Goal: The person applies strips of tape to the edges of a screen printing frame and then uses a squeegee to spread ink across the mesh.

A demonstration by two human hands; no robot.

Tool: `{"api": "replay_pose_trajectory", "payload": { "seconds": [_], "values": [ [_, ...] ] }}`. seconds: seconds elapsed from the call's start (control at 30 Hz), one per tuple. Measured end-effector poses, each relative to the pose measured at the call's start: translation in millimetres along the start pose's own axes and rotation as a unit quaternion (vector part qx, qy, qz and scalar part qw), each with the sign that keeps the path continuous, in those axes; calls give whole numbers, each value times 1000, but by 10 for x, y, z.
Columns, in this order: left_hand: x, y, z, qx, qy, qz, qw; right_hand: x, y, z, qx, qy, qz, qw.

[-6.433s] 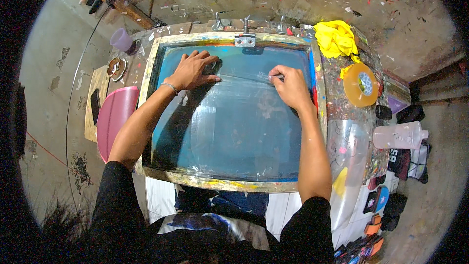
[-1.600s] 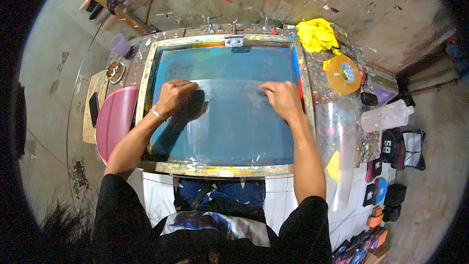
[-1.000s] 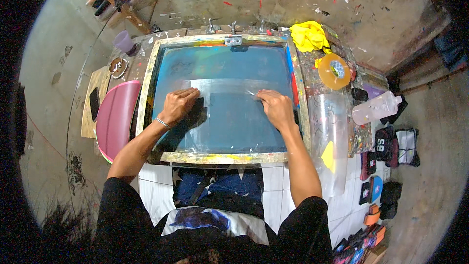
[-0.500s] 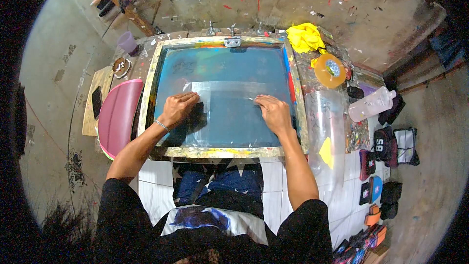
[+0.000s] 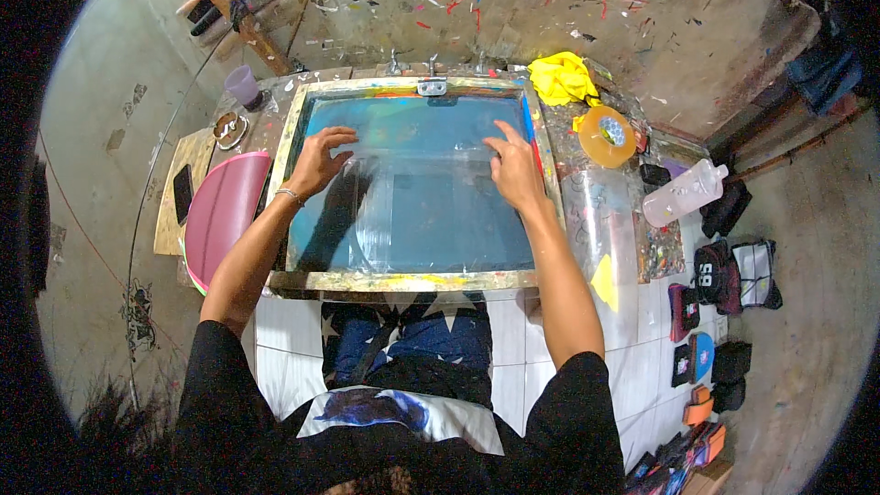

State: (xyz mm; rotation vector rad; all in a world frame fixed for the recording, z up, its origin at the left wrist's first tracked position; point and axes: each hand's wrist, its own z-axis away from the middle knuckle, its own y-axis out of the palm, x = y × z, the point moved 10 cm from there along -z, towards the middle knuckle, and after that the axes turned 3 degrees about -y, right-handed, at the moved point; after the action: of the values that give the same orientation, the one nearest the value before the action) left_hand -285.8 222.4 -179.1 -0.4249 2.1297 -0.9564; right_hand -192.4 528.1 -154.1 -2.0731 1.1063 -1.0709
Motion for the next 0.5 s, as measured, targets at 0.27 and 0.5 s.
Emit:
{"api": "replay_pose_trajectory", "payload": {
  "seconds": [0.27,0.5],
  "values": [
    [821,293,108,28,-203,237,950,-786,319,66,21,176,-222,959],
    [870,490,162,67,-250,301,918,-1127,516,203,15,248,-355,901]
  ]
}}
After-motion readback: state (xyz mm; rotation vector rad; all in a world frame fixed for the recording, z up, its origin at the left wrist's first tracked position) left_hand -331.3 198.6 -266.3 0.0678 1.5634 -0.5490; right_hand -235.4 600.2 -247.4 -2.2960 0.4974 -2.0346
